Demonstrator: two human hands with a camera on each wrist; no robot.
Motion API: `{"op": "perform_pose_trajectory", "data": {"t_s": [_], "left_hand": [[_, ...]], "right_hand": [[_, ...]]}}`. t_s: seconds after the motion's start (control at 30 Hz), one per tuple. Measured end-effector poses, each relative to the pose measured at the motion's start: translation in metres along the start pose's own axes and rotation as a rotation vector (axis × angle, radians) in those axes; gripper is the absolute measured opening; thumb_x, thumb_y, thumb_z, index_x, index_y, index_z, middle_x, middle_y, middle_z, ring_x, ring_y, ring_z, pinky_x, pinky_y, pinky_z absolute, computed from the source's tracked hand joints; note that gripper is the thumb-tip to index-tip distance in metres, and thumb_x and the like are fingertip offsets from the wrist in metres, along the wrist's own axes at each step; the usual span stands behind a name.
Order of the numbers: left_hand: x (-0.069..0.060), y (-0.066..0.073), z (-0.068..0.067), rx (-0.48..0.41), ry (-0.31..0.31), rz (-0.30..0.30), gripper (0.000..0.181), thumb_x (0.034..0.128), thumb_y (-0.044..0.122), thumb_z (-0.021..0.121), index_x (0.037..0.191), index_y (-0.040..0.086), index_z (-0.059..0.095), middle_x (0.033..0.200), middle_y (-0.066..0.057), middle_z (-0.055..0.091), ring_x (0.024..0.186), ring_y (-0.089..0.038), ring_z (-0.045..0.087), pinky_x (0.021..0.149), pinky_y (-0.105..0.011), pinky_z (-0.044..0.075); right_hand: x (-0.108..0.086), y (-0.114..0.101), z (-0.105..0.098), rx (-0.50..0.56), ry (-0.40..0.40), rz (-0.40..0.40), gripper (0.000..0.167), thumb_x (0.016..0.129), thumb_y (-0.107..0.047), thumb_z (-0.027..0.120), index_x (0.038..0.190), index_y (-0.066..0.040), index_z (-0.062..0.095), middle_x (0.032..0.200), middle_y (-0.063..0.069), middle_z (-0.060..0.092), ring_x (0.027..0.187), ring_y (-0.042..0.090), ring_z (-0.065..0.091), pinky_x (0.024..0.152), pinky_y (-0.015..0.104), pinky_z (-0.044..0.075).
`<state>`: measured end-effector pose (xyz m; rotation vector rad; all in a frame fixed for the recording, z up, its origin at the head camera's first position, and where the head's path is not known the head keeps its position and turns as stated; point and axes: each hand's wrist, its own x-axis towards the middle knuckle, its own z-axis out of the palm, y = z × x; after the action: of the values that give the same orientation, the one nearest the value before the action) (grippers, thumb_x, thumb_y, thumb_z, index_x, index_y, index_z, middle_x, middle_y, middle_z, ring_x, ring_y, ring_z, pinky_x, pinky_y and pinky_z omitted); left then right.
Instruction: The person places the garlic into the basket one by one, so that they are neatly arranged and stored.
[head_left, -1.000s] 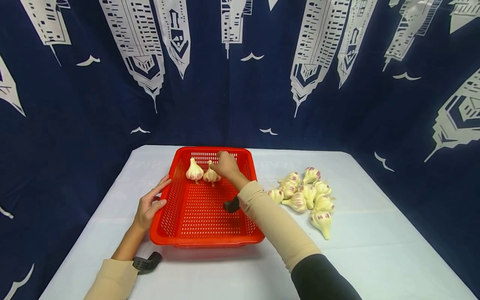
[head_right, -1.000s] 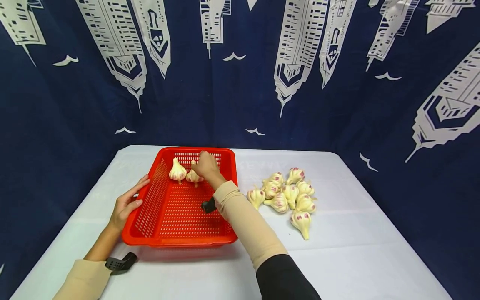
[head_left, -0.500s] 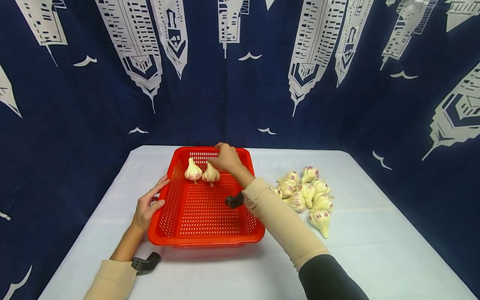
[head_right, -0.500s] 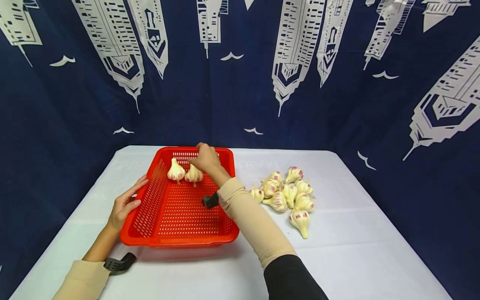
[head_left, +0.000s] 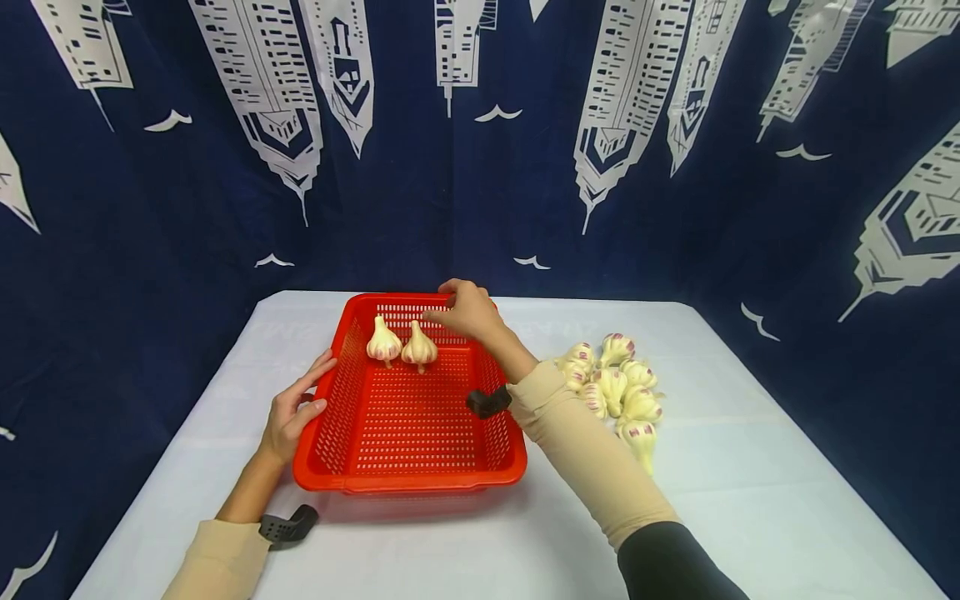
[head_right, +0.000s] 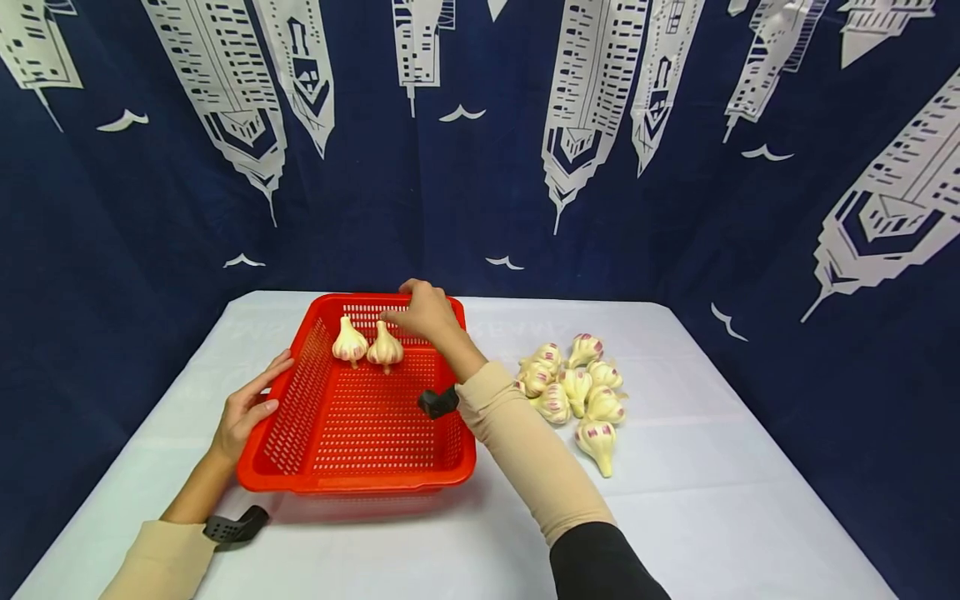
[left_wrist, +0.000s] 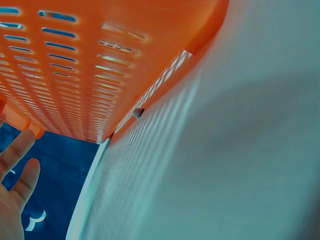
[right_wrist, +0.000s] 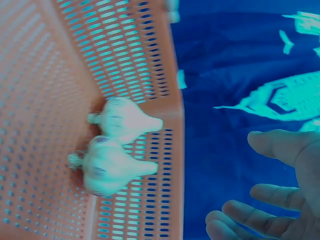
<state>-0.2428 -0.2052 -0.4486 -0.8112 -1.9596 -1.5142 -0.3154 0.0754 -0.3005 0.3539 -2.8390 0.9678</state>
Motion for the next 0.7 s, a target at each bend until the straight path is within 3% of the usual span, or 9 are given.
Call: {"op": "perform_pose_trajectory", "data": {"t_s": [0.17,0.43,0.7], "left_hand": [[-0.001,0.001,0.0,-0.008,0.0,-0.003,0.053,0.0816,0.001,0.048,0.132,-0.01,0.056,0.145,-0.027,0.045,0.113,-0.005,0.055,0.072,-0.018,0.045],[-0.001,0.002,0.001,-0.004,0.002,0.003,0.052,0.082,0.001,0.048,0.132,-0.01,0.056,0.145,-0.029,0.045,0.11,-0.005,0.056,0.071,-0.018,0.045],[-0.001,0.003,0.001,-0.011,0.002,-0.001,0.053,0.0816,0.001,0.047,0.132,-0.01,0.056,0.145,-0.028,0.045,0.11,-0.005,0.056,0.071,-0.018,0.045]], "right_hand": [[-0.005,0.005,-0.012,0.062,0.016,-0.009,0.052,0.085,-0.033,0.076,0.128,-0.006,0.062,0.111,0.016,0.07,0.098,0.027,0.065,0.084,0.04,0.052],[-0.022,0.011,-0.023,0.05,-0.011,-0.013,0.055,0.086,-0.035,0.075,0.13,-0.006,0.061,0.109,0.013,0.07,0.102,0.03,0.061,0.085,0.042,0.052],[-0.041,0.029,-0.028,0.081,-0.003,-0.036,0.057,0.085,-0.035,0.076,0.131,-0.004,0.06,0.11,0.015,0.07,0.099,0.029,0.065,0.082,0.041,0.054]]}}
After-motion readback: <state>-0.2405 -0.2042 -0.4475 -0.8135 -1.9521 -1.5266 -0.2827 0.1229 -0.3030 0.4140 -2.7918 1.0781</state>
